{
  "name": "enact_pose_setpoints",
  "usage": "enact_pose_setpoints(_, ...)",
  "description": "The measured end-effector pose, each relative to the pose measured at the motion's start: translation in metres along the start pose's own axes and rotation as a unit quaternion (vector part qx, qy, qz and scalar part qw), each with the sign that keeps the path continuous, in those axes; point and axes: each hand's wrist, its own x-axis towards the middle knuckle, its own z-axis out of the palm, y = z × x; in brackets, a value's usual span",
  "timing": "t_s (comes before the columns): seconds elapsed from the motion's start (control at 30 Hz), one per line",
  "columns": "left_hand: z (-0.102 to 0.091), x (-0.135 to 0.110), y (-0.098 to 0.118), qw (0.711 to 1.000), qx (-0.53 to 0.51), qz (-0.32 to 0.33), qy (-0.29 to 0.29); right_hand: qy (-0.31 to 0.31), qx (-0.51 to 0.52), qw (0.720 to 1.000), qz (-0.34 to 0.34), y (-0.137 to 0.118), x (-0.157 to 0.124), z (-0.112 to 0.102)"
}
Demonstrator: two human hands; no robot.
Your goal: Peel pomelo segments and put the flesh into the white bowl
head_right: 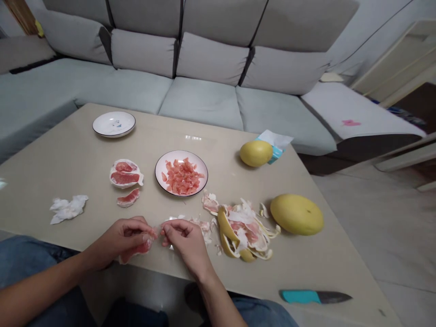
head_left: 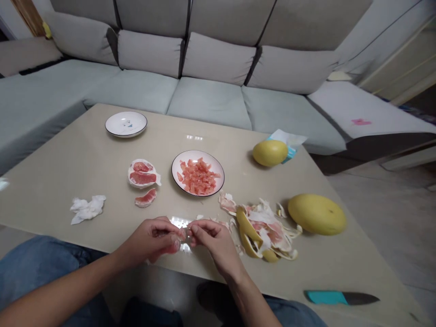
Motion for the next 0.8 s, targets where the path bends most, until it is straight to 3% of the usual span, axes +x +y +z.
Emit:
enact_pose_setpoints(0.1,0.000,0.001,0.001,1.000,-0.012,-0.003,0.010,0.020,-0.008,1.000,-0.003,-0.002,0.007,-0.007)
enact_pose_setpoints(0.17,-0.001,0.003,0.000,1.000,-0.018,-0.006,0.020,0.064,-0.079,0.993,-0.051,-0.007,0.018,-0.014)
enact_pose_setpoints(0.23,-0.002,0.005,-0.001,0.999,-0.032,-0.011,0.027,0.118,-0.181,0.966,-0.142,-0.013,0.034,-0.022)
enact_pose_setpoints(0.3,-0.003,0.007,-0.004,0.998,-0.050,-0.018,0.028,0.158,-0.280,0.915,-0.244,-0.019,0.055,-0.029)
enact_pose_setpoints(0.37,-0.006,0.009,-0.007,0.998,-0.059,-0.019,0.027,0.153,-0.318,0.893,-0.279,-0.023,0.076,-0.035)
enact_pose_setpoints(0.5,-0.011,0.012,-0.009,0.999,-0.042,0.003,0.032,0.126,-0.358,0.871,-0.312,-0.029,0.096,-0.039)
enact_pose_setpoints(0.63,-0.013,0.010,-0.006,0.999,-0.019,0.002,0.026,0.102,-0.372,0.864,-0.324,-0.038,0.070,-0.029)
enact_pose_setpoints(0.73,-0.011,0.008,-0.003,1.000,0.004,0.010,0.015,-0.030,-0.337,0.898,-0.282,-0.041,0.037,-0.015)
enact_pose_setpoints(0.8,-0.009,0.006,-0.001,1.000,0.024,0.018,0.010,-0.095,-0.323,0.906,-0.256,-0.039,0.019,-0.006)
